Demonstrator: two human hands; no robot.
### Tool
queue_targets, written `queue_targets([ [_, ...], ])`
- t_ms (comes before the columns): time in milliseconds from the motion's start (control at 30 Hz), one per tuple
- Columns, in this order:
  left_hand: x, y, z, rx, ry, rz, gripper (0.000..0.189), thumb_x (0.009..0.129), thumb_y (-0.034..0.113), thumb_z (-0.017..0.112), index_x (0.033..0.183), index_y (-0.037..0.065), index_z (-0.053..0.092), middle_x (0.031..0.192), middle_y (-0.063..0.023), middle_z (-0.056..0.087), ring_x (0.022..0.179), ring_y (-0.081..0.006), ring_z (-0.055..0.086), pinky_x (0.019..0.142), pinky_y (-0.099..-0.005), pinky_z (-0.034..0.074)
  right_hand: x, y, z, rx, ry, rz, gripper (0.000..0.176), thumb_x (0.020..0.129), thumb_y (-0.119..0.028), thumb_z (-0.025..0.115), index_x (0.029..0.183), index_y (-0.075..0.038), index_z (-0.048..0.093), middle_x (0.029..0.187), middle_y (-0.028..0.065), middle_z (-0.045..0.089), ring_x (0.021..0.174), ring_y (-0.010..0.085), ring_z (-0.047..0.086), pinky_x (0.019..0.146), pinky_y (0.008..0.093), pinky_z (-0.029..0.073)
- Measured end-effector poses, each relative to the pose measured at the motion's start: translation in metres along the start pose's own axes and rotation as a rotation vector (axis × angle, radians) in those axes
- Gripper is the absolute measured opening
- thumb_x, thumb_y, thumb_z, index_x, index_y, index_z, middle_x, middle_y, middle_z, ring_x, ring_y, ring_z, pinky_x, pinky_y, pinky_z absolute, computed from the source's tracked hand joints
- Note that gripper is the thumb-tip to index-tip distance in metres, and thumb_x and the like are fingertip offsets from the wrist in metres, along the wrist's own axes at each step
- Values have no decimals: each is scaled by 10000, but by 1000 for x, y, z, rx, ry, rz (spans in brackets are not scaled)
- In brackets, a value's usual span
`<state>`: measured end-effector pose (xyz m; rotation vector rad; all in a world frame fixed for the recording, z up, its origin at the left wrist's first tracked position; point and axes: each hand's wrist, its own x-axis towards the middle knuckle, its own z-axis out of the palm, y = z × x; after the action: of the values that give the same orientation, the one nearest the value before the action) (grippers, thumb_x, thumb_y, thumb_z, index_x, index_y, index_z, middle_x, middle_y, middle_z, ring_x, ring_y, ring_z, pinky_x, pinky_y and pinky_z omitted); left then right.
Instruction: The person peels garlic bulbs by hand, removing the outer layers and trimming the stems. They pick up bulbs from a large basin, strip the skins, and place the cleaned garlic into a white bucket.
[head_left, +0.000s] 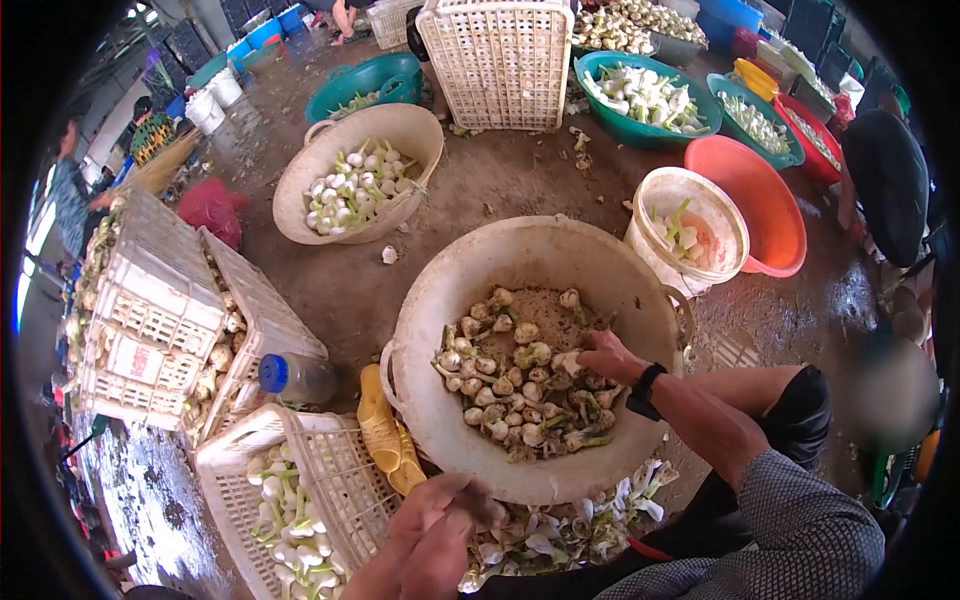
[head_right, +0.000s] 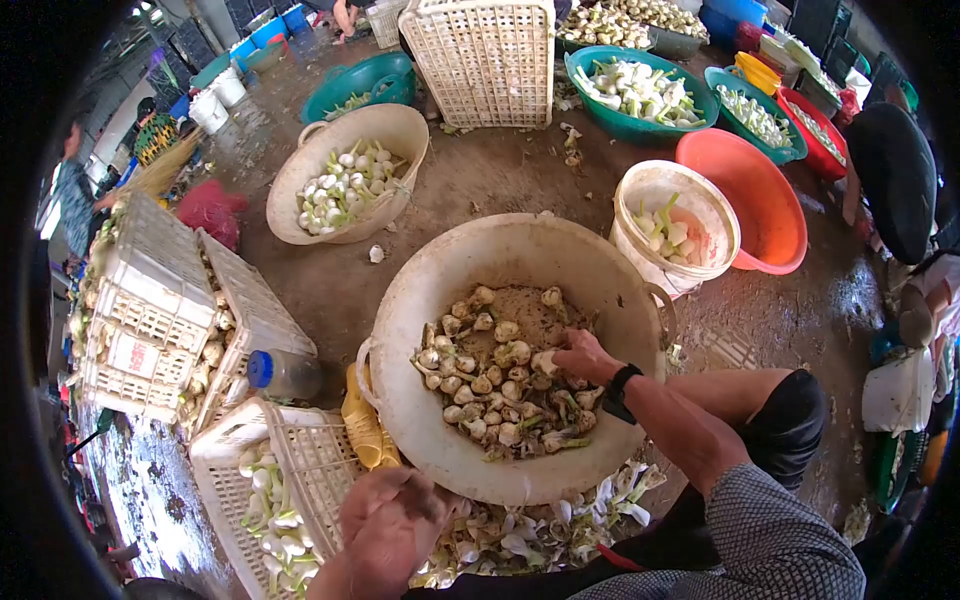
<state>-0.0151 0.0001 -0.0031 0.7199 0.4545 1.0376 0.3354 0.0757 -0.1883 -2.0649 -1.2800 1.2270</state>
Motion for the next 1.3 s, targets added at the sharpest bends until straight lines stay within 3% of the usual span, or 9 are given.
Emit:
queue_targets([
  [133, 2, -9, 13, 406, 204, -181, 508, 799, -87, 630, 1280, -58, 468, 1181, -160, 569, 946, -231, 617, 772, -354, 555, -62, -58, -4, 438, -282, -112, 353, 839, -174, 615, 1128, 30, 624, 816, 63, 636, 673, 133, 594, 597, 287, 479],
  [300, 5, -35, 7, 637, 128, -145, 640, 782, 33, 757, 1339, -31, 449, 1205, -121, 558, 1030, -210, 596, 807, -310, 536, -139, -125, 10, 737, -577, -213, 367, 871, -111, 624, 1213, 13, 575, 859, 39, 630, 606, 102, 560, 577, 257, 477],
  [500, 1, -39, 4, 852, -45, 37, 674, 747, 59, 798, 1332, -8, 470, 1204, -129, 577, 1058, -184, 603, 895, -312, 517, -190, -131, 17, 900, -439, -305, 327, 933, -141, 591, 1213, 25, 564, 796, 39, 615, 624, 104, 561, 575, 262, 473],
  [633, 0, -37, 7, 704, 29, 3, 642, 738, 85, 807, 1298, -6, 506, 1130, -117, 627, 1009, -192, 626, 900, -321, 512, -197, -118, 8, 635, -337, -362, 271, 958, -183, 572, 1113, 34, 624, 718, 47, 607, 609, 108, 560, 575, 271, 478],
  [833, 1, -25, 15, 1156, -83, 62, 668, 711, 24, 772, 1321, -2, 500, 1182, -118, 610, 1060, -184, 602, 909, -320, 502, -206, -124, 5, 367, -302, -460, 287, 936, -252, 601, 1010, 21, 647, 738, 66, 647, 651, 132, 619, 615, 307, 507],
  [900, 2, -22, 18, 1298, -156, 133, 617, 689, 86, 781, 1255, 14, 547, 1178, -207, 597, 1061, -332, 619, 898, -365, 505, -202, -117, 10, 275, -263, -547, 259, 915, -224, 602, 980, 23, 647, 740, 125, 651, 644, 206, 635, 611, 350, 506],
  [1000, 2, -25, 20, 1360, -223, 140, 618, 696, 84, 772, 1265, 24, 539, 1196, -209, 587, 1088, -359, 598, 915, -377, 497, -197, -109, 13, 163, -222, -681, 230, 889, -193, 599, 949, 24, 645, 748, 189, 638, 653, 290, 637, 619, 391, 501],
  [1033, 1, -30, 13, 1369, -245, 133, 623, 706, 91, 761, 1280, 26, 525, 1213, -204, 576, 1103, -353, 587, 915, -379, 496, -191, -100, 15, 60, -240, -721, 280, 932, -222, 593, 1031, 35, 643, 786, 122, 673, 662, 187, 658, 604, 338, 522],
  [1300, 0, -25, 16, 1296, -257, -148, 625, 761, 150, 735, 1319, 1, 496, 1239, -206, 549, 1090, -328, 590, 907, -372, 491, -206, -110, 7, 164, -408, -408, 205, 918, -173, 554, 909, 18, 627, 715, 91, 641, 642, 158, 624, 589, 324, 499],
])
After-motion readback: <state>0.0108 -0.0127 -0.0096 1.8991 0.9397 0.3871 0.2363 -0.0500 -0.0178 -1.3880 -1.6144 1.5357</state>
